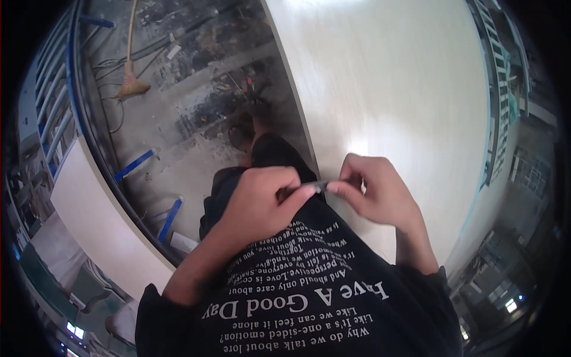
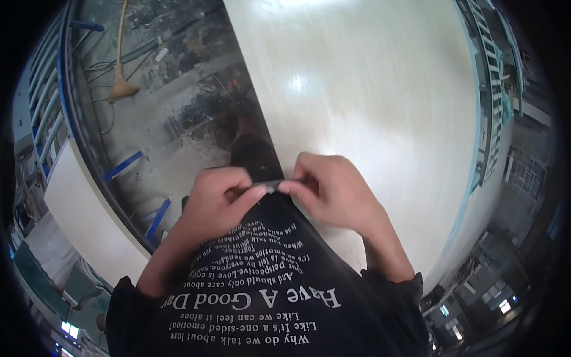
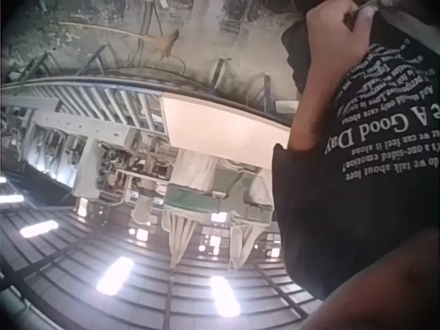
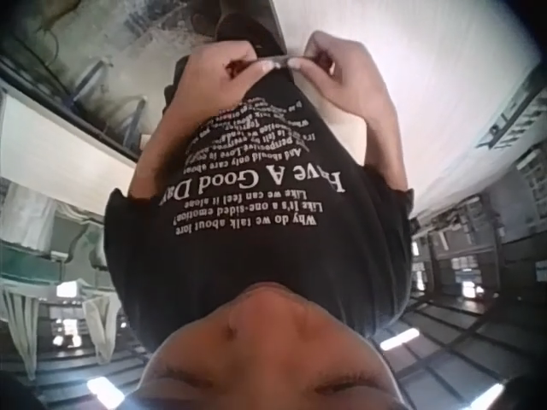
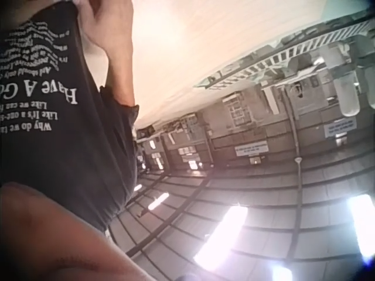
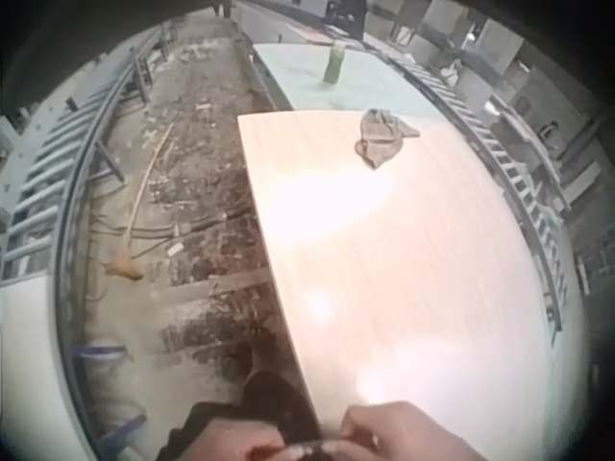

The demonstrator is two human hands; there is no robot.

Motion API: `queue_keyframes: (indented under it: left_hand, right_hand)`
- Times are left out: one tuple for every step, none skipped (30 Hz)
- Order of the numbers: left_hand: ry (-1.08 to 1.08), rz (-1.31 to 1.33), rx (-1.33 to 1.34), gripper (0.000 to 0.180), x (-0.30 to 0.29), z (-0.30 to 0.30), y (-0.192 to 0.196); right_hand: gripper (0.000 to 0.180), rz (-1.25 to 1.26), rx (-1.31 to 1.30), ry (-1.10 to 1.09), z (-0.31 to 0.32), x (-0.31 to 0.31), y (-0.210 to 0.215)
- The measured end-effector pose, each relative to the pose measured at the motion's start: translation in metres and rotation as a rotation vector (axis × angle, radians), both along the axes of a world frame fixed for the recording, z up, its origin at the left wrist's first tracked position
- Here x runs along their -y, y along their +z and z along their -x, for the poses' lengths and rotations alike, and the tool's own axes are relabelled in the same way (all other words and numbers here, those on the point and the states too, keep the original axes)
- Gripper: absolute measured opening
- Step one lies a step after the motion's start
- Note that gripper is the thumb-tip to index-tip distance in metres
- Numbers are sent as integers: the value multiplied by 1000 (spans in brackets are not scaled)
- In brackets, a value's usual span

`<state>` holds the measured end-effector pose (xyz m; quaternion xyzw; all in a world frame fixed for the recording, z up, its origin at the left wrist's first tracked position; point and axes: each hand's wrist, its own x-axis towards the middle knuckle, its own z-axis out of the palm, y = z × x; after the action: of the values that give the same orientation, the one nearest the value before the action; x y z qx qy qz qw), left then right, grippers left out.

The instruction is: Cleaning the surface of a large board with a cloth and using a small hand tool to trim and clean its edges.

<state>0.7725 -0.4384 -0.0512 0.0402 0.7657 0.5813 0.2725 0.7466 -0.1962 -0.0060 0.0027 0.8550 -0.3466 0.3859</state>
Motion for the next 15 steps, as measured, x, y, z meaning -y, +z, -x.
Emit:
queue_keyframes:
  left_hand:
    - [-16,-72,-57,26,12,-8,18]
    - [-31,-141,-125,24,22,-14,27]
    - [-45,-150,-133,24,29,-22,26]
    - [82,-92,-206,21,35,-33,21]
    - [207,-34,-280,18,41,-43,16]
    - [188,-45,-291,18,46,-49,10]
    - [265,20,-371,15,50,-55,4]
    - [340,86,-447,12,55,-65,2]
    - [324,81,-448,12,63,-77,0]
    - [380,161,-381,10,73,-89,0]
    - [436,238,-314,9,80,-95,2]
    - [408,266,-327,6,86,-97,5]
    - [411,277,-333,6,92,-104,9]
    - [451,255,-276,7,96,-113,11]
    - [491,232,-219,8,99,-120,12]
  right_hand:
    - [23,135,-32,-31,-11,6,15]
    - [22,272,-77,-60,-17,13,22]
    - [31,394,-34,-199,-29,19,15]
    - [34,593,67,-343,-41,27,1]
    - [37,795,164,-488,-51,39,-12]
    - [34,858,236,-447,-55,57,-21]
    - [32,922,311,-405,-59,78,-29]
    - [26,887,252,-369,-62,99,-39]
    - [20,851,199,-328,-64,116,-46]
    - [20,856,195,-332,-62,128,-50]
    - [16,879,62,-239,-57,135,-51]
    - [14,897,-71,-145,-54,137,-52]
    - [14,909,-73,-140,-51,138,-53]
    - [15,882,47,-37,-49,138,-56]
    - [17,850,165,65,-47,137,-58]
